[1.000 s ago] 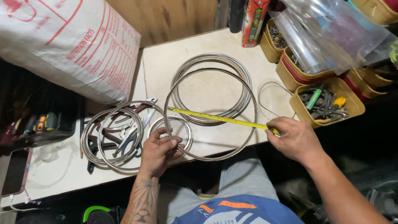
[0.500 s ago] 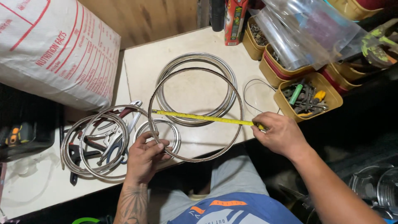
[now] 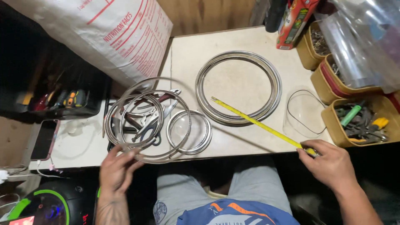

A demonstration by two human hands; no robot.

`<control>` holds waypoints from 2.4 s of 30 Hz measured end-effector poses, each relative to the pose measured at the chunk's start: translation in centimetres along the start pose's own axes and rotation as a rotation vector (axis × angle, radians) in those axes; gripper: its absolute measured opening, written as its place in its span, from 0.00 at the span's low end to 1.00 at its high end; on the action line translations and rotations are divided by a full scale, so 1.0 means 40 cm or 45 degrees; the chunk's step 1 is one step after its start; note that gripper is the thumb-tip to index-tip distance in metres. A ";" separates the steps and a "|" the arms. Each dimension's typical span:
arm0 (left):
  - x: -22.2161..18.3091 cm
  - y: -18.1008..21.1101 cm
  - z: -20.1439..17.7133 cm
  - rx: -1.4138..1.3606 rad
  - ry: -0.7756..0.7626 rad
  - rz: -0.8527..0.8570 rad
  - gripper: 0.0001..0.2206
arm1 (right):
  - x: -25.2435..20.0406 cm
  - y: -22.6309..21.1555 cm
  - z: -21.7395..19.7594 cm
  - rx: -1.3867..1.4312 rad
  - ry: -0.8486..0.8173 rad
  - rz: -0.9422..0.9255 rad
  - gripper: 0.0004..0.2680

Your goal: Measuring the diameter of metal hoops using a tape measure

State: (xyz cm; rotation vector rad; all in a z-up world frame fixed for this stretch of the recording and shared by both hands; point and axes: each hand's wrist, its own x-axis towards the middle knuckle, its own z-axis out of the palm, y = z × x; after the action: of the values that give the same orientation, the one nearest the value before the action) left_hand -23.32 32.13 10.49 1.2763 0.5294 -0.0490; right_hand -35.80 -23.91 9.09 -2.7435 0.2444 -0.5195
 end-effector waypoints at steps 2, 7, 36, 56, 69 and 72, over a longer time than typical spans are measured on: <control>0.028 -0.020 -0.083 -0.127 0.101 0.042 0.18 | -0.008 -0.006 0.005 0.050 -0.019 0.107 0.05; 0.111 -0.094 -0.149 -0.163 0.104 0.017 0.15 | -0.002 0.004 0.036 0.059 -0.051 0.106 0.06; 0.145 -0.208 0.786 2.168 -1.127 1.092 0.13 | -0.175 0.087 -0.105 0.079 0.125 0.602 0.07; 0.052 -0.137 0.720 2.054 -0.721 1.802 0.10 | -0.213 0.110 -0.103 0.182 0.017 0.974 0.08; -0.030 -0.165 0.661 1.455 -0.501 0.485 0.22 | -0.178 0.071 -0.100 0.247 -0.052 1.141 0.09; -0.030 -0.183 0.643 1.110 -0.219 0.423 0.19 | -0.184 0.075 -0.099 0.229 -0.084 1.158 0.09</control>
State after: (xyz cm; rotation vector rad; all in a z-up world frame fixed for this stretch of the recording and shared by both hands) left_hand -17.76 5.98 9.26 2.1743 0.1223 -0.1182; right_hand -44.38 -26.17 9.10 -2.1481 1.2600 -0.1741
